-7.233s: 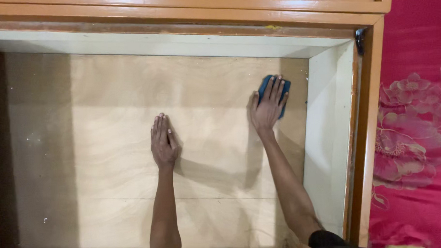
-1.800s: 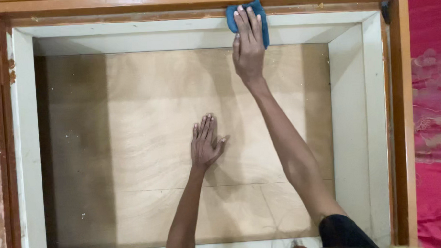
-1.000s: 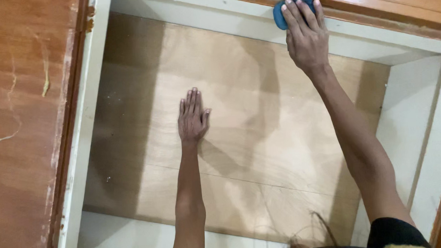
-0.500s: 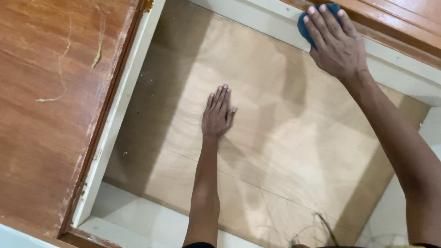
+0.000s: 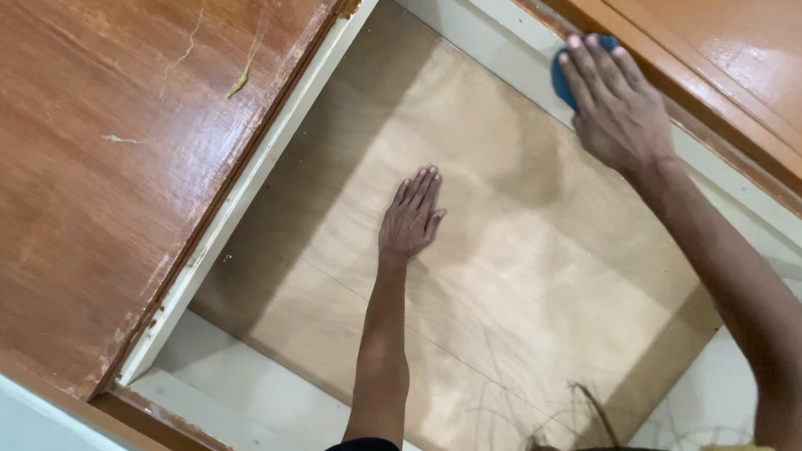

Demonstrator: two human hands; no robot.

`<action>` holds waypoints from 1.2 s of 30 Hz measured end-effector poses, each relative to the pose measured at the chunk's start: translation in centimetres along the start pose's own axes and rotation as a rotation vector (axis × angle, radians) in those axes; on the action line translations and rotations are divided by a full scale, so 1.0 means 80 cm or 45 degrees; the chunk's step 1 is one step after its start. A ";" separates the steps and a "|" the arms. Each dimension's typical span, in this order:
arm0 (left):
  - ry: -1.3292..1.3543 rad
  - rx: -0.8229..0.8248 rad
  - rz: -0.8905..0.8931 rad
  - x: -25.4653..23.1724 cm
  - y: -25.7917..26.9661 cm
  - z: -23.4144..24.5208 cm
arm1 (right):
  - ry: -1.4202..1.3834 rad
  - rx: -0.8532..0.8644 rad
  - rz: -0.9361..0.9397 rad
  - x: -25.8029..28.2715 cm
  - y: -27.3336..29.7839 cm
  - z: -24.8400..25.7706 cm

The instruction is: The person sands the interior surface and edges of a wooden cabinet drawer using a blue sanding block held in the right hand.

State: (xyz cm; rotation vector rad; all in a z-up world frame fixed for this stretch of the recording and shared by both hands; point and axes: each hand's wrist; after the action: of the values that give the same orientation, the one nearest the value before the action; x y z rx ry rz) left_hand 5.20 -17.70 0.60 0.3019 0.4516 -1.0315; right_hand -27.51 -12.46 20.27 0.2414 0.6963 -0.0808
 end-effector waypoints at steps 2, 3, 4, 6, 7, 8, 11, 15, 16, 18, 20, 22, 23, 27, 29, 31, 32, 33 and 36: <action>0.034 -0.049 0.013 -0.003 0.002 0.001 | 0.063 -0.037 0.020 0.012 -0.041 0.014; 0.017 -0.025 0.018 -0.003 0.004 0.002 | 0.062 -0.108 0.032 0.022 -0.059 0.023; -0.006 0.002 0.020 -0.002 0.004 0.003 | 0.057 -0.180 0.037 0.025 -0.070 0.032; 0.005 -0.026 0.017 -0.005 0.002 0.004 | -0.061 -0.165 0.075 0.018 -0.067 0.040; 0.021 -0.035 0.017 -0.005 0.001 0.004 | -0.190 -0.135 0.118 0.018 -0.063 0.042; 0.024 -0.037 0.017 -0.006 0.001 0.004 | -0.187 -0.134 0.120 0.015 -0.056 0.042; 0.065 -0.015 0.037 0.000 0.002 0.003 | -0.130 -0.152 0.129 0.011 -0.053 0.041; 0.007 0.045 0.036 0.004 0.002 -0.002 | -0.240 -0.182 0.214 0.018 -0.097 0.054; -0.008 0.053 0.033 0.003 -0.001 -0.004 | -0.175 -0.234 0.220 0.021 -0.118 0.061; -0.012 0.042 0.049 0.001 -0.002 -0.006 | -0.117 -0.302 0.184 0.037 -0.155 0.076; -0.013 0.035 0.058 0.002 -0.001 -0.007 | -0.060 -0.362 0.142 0.044 -0.166 0.087; -0.041 0.027 0.077 0.003 -0.003 -0.007 | -0.152 -0.375 0.170 0.042 -0.158 0.089; -0.042 0.029 0.058 0.002 -0.006 -0.007 | -0.148 -0.368 0.152 0.036 -0.149 0.089; -0.021 0.027 0.051 0.003 -0.004 -0.006 | -0.351 -0.284 0.304 0.029 -0.153 0.094; -0.017 0.041 0.046 0.004 0.001 -0.006 | -0.277 -0.275 0.308 0.031 -0.171 0.095; 0.012 0.020 0.054 0.003 0.000 -0.006 | -0.168 -0.400 0.321 0.035 -0.195 0.102; 0.009 0.014 0.057 0.003 0.000 -0.006 | -0.165 -0.407 0.322 0.037 -0.196 0.101; 0.005 0.003 0.055 0.004 0.000 -0.005 | -0.193 -0.410 0.316 0.040 -0.194 0.101; 0.000 -0.005 0.042 0.000 -0.001 -0.007 | -0.222 -0.353 0.324 0.034 -0.170 0.092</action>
State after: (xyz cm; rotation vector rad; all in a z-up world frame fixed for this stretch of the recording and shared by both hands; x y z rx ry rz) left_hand 5.05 -17.50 0.13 0.3047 0.4474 -0.9982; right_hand -22.94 -27.47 21.39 0.0540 0.4922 0.2343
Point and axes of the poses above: each hand's wrist, its own y-axis away from the middle knuckle, its own z-axis out of the back of the hand, x = y × z, and after that the axes turned 11 degrees about x, right-handed
